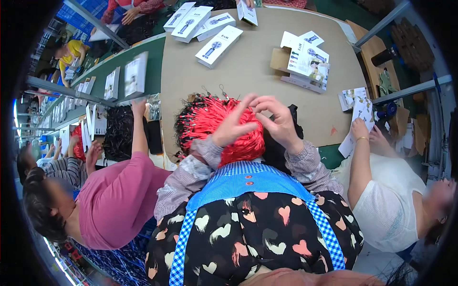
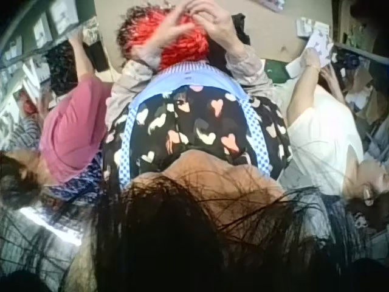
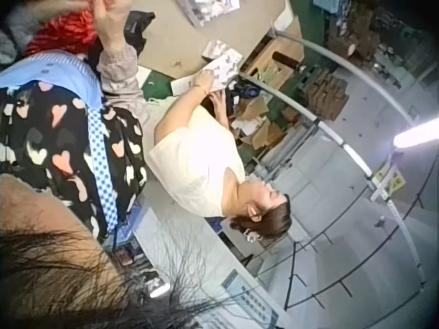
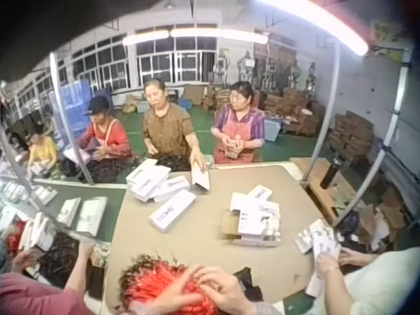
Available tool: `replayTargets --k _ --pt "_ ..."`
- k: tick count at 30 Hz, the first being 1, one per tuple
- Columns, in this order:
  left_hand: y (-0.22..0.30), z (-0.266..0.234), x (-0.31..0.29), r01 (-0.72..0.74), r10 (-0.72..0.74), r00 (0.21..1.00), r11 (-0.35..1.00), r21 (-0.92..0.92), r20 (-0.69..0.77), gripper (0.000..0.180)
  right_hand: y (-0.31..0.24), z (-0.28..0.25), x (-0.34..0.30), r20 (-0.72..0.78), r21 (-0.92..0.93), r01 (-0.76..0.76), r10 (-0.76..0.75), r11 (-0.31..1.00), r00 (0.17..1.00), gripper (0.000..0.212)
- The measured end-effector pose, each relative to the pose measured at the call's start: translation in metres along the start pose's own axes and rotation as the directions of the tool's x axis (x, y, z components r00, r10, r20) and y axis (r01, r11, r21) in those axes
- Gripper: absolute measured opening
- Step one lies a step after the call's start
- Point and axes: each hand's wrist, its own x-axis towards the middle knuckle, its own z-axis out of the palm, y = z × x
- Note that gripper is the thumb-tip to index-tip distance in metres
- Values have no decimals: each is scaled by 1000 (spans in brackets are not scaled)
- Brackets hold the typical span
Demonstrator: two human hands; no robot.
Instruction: The person packs lanyards into boxes by separating straps from a pile by hand, inserting them into cardboard packaging boxes, and closing the boxes.
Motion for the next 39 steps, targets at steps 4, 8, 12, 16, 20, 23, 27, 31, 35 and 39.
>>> replayTargets --k 4,8,12,16,20,23,27,31,35,39 --pt "-11 27 4 253 -216 963 927 -276 160 31 -10 -33 13 -135 540 -191 308 820 942 5" --pt "-21 4 -1 220 -224 974 940 -262 14 20 37 -80 1 -209 890 13 382 455 900 10" --pt "-17 -1 8 133 -197 977 868 -478 -86 19 97 -40 -10 -169 636 -196 382 746 908 32" --pt "-22 1 17 82 -236 960 755 -650 -154 15 87 35 -9 302 590 -504 407 630 862 83" --pt "-22 -9 23 84 -325 918 718 -691 -226 13 100 50 -7 398 606 -535 358 588 845 57" --pt "-40 -23 20 68 -288 936 715 -696 -204 13 106 23 -7 488 514 -693 492 506 721 32" --pt "-66 -12 22 268 -365 931 698 -664 -7 13 132 5 -11 360 650 -647 588 399 725 17" --pt "-80 14 30 432 -482 863 550 -715 151 20 140 1 0 65 587 -507 588 631 807 19" --pt "-83 14 40 416 -470 867 500 -760 165 23 198 -16 -1 308 940 -207 414 -272 856 15" --pt "-96 -2 28 428 -531 843 556 -713 92 24 203 -35 47 -211 57 -372 375 927 903 20"
